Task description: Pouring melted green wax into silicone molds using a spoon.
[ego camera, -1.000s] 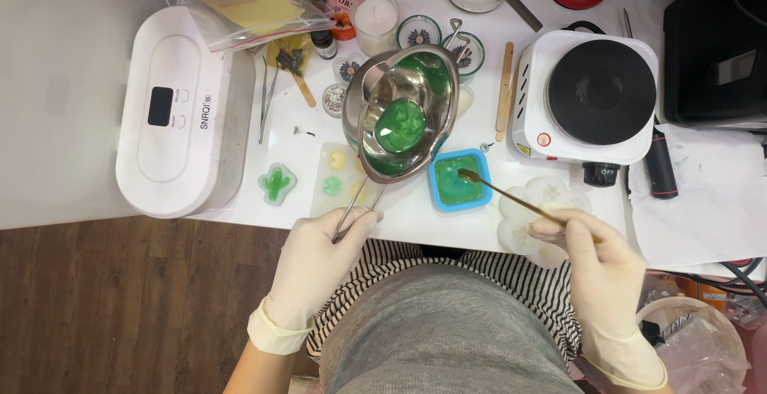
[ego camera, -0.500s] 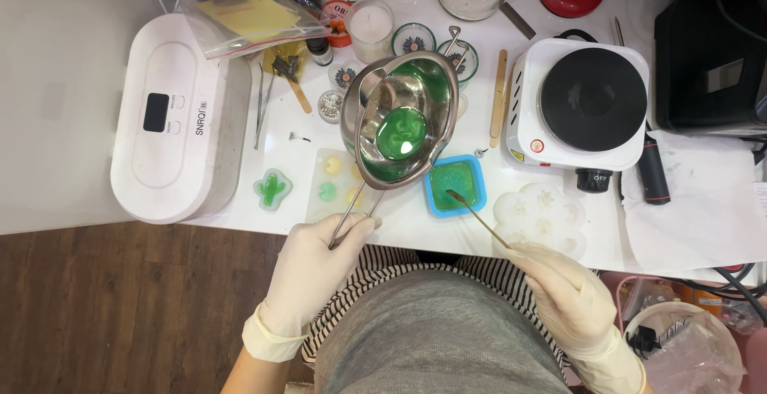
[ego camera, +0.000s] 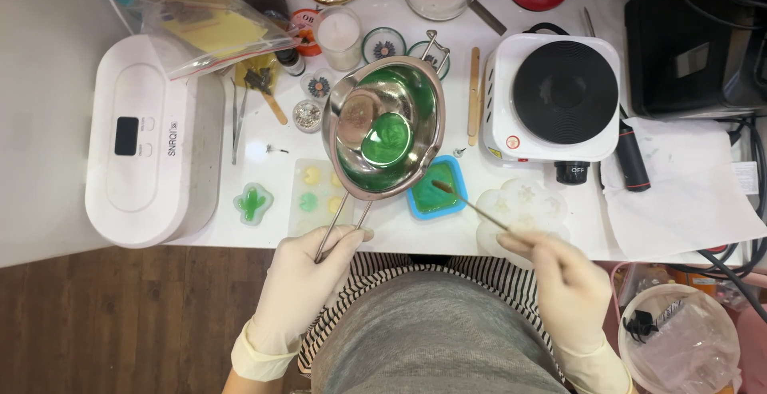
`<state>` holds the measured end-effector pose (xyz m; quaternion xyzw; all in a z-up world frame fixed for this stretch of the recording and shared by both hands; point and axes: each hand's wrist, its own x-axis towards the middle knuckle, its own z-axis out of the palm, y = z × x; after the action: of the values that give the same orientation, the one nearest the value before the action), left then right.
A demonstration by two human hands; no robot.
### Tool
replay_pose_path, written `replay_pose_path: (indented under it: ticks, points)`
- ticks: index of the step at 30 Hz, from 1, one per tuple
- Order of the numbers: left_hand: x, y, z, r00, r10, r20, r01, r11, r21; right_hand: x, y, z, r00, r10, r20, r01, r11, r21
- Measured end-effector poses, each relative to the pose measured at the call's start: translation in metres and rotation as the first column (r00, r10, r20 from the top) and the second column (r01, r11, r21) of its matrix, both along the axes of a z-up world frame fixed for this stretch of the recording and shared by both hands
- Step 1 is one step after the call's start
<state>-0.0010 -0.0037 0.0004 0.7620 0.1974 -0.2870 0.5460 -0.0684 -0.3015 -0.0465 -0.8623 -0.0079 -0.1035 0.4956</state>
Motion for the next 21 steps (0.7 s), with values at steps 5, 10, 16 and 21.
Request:
replay_pose_path:
  ticks: [5,10,16,21]
  points:
    - [-0.001,-0.005,-0.003,0.998,0.03,-0.052,-0.035,0.994,-0.099,0.007,-0.042,-0.035,0.795,-0.27,-0.542,0.599,0.49,0.634]
    - [0.0,-0.016,0.001,0.999,-0.032,-0.044,0.024,0.986,-0.166,-0.007,-0.103,-0.04,0.818,-0.31,-0.484,0.548,0.165,0.82]
    - [0.0,-0.026,-0.003,0.979,-0.187,-0.084,0.179,0.979,-0.098,-0.005,-0.12,0.007,0.844,-0.425,-0.326,0.392,0.076,0.917]
    - [0.002,-0.034,-0.017,0.959,-0.277,-0.058,0.272,0.958,-0.086,-0.005,-0.118,0.013,0.862,-0.431,-0.268,0.393,0.232,0.89]
